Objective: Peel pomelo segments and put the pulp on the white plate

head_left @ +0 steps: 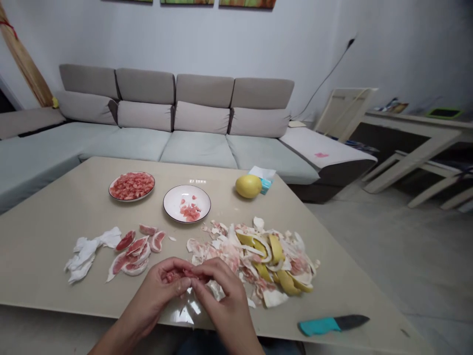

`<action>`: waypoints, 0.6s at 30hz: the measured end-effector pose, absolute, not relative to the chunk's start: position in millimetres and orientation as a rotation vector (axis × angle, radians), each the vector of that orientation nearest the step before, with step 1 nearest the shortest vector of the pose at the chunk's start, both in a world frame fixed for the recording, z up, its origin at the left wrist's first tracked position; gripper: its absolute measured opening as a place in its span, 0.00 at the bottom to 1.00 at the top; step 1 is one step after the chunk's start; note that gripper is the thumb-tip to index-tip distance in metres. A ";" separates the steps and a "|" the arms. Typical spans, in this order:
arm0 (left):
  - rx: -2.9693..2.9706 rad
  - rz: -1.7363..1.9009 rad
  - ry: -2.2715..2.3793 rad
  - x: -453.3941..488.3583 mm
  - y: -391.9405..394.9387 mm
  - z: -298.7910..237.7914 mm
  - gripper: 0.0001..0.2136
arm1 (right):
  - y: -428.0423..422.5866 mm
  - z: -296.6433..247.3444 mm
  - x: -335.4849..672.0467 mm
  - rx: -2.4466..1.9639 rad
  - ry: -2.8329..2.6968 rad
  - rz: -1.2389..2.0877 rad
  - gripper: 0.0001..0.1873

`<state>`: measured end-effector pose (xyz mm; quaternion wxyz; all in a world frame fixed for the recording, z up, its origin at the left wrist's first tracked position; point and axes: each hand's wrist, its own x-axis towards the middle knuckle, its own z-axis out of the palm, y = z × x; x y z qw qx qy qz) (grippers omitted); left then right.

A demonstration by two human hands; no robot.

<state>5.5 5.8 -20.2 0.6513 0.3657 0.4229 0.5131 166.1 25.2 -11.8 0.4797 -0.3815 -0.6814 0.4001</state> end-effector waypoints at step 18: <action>0.475 1.194 0.809 12.6 9.5 -17.0 0.07 | 26.0 -13.4 171.7 -1.011 -1.420 1.337 0.14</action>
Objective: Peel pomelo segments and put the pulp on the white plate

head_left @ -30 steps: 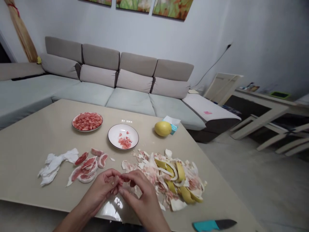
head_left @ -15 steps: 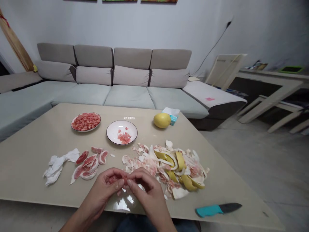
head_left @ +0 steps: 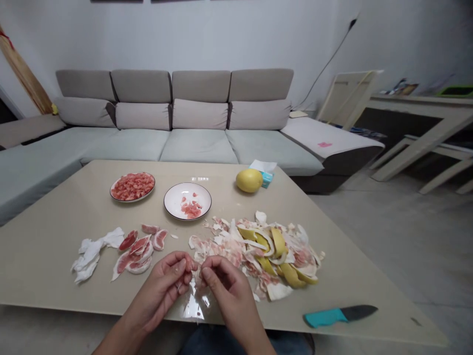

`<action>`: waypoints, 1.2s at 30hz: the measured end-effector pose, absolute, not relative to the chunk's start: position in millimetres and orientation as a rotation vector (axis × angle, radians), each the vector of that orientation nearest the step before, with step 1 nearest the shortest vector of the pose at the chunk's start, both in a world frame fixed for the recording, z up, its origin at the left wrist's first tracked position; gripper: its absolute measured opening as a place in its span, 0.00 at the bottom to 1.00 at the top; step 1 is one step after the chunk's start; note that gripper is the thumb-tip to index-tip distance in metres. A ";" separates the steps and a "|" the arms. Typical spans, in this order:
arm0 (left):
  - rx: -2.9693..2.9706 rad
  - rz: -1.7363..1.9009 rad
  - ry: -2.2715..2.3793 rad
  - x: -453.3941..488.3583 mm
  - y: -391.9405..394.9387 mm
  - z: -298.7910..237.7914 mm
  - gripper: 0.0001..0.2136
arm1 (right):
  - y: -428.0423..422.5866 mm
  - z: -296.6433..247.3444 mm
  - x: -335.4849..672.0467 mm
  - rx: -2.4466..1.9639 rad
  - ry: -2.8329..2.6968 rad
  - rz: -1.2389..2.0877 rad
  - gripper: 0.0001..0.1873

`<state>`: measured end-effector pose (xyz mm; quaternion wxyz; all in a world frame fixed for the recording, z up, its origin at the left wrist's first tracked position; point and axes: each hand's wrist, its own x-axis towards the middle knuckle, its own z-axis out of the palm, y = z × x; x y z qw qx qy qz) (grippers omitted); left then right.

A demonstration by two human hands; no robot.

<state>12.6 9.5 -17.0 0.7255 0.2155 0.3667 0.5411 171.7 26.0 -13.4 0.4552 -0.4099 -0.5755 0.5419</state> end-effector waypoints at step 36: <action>0.819 1.110 1.015 17.2 4.2 -9.2 0.14 | 27.8 -28.4 170.3 -0.825 -1.100 1.715 0.20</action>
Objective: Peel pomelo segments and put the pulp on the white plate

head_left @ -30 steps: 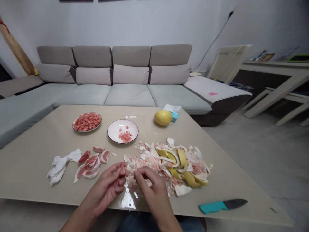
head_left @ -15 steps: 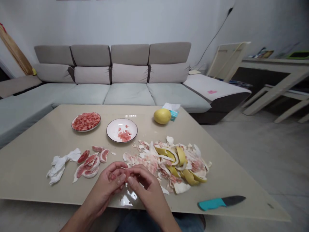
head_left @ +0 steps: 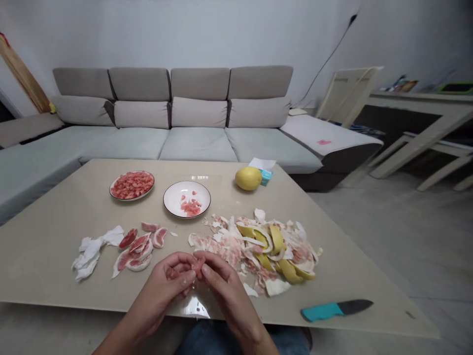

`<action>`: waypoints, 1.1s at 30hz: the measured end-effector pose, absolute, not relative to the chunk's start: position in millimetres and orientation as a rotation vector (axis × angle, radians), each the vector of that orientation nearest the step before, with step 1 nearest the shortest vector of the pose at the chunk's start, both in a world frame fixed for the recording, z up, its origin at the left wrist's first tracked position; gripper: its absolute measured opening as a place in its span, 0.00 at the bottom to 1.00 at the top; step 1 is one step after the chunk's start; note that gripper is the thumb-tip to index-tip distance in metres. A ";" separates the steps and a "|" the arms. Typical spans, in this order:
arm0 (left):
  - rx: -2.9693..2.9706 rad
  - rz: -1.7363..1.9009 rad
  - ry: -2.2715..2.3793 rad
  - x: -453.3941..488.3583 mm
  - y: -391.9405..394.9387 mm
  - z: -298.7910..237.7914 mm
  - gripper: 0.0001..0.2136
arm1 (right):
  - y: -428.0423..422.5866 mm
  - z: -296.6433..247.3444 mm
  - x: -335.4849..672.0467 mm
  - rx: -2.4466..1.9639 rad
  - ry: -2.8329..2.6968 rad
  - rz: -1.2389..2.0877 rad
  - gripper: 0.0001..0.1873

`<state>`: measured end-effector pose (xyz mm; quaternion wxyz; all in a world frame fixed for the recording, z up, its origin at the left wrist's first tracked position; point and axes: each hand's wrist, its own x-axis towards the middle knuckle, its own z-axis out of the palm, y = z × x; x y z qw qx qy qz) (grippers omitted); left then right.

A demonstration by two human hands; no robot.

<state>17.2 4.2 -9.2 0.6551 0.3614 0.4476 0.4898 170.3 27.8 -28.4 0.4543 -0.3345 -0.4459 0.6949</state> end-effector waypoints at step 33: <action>0.580 1.036 0.894 7.2 10.0 -18.8 0.16 | 20.5 -21.5 173.3 -0.802 -1.860 0.358 0.14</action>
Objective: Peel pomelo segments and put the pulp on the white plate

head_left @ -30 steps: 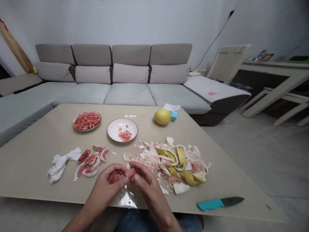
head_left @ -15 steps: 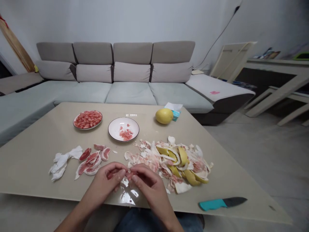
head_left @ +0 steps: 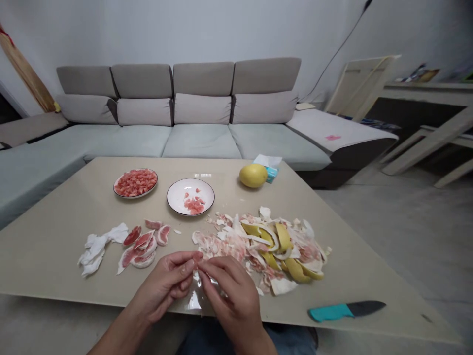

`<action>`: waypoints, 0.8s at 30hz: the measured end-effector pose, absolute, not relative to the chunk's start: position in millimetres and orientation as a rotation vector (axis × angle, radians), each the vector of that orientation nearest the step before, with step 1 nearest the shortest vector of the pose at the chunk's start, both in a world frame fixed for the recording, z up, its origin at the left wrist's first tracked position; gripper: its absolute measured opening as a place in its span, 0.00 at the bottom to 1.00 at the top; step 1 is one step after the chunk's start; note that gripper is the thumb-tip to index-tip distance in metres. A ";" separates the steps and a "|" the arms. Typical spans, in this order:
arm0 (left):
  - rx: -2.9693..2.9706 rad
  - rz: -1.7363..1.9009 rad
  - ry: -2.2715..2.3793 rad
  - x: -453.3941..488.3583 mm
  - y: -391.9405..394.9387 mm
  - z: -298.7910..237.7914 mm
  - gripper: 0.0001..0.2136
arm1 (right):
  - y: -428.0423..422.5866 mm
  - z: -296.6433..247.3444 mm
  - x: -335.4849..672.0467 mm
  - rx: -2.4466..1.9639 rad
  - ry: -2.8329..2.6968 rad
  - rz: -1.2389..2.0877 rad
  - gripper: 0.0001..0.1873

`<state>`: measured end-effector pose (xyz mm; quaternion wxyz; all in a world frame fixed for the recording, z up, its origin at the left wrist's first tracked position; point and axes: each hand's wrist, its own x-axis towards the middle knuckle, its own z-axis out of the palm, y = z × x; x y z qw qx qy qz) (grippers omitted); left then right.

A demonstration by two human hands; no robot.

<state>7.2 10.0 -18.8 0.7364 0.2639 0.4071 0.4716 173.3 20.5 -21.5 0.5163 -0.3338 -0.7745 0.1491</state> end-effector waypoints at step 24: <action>0.244 1.059 0.629 13.3 6.4 -12.9 0.14 | 17.8 -21.8 170.4 -0.907 -1.700 0.638 0.08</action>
